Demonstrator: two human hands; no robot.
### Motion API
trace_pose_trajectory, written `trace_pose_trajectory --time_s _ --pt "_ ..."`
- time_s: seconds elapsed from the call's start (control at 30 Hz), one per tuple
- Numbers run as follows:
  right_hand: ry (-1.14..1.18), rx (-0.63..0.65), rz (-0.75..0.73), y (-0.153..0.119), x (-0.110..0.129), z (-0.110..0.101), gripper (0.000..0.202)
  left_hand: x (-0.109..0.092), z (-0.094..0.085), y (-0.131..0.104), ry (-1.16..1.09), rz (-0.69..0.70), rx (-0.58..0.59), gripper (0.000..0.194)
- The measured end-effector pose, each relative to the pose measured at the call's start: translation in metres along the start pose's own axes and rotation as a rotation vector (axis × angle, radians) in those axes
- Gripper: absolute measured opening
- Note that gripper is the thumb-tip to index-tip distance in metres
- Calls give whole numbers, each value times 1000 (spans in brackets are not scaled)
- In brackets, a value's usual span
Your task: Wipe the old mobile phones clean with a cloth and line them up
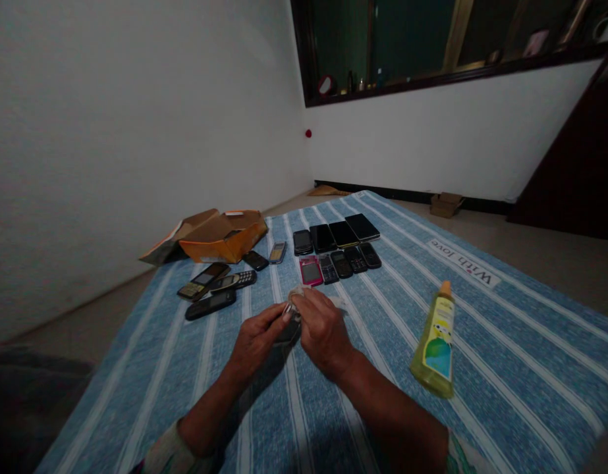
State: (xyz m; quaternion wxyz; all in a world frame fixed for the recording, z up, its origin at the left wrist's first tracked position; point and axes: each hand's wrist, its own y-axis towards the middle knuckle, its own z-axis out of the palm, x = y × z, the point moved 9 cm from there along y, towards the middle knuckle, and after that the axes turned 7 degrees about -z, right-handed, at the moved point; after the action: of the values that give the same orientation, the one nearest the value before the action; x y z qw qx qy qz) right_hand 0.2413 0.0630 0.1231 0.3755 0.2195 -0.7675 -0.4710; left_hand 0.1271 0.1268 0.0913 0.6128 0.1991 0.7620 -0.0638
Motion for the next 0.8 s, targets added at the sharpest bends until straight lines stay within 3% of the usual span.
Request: trace_pose_trajectory --time_s 0.13,0.4,0.63,0.8 --pt "40 14 11 0 2 2 37 0 -3 -4 2 31 -36 22" --pt "100 25 265 -11 -37 1 33 4 -6 -8 -13 9 -104 25" --pt "121 44 117 0 -4 1 37 3 -5 -10 -35 18 -114 21" --pt "107 73 239 -4 -26 2 37 5 -4 -11 -88 -31 -114 22"
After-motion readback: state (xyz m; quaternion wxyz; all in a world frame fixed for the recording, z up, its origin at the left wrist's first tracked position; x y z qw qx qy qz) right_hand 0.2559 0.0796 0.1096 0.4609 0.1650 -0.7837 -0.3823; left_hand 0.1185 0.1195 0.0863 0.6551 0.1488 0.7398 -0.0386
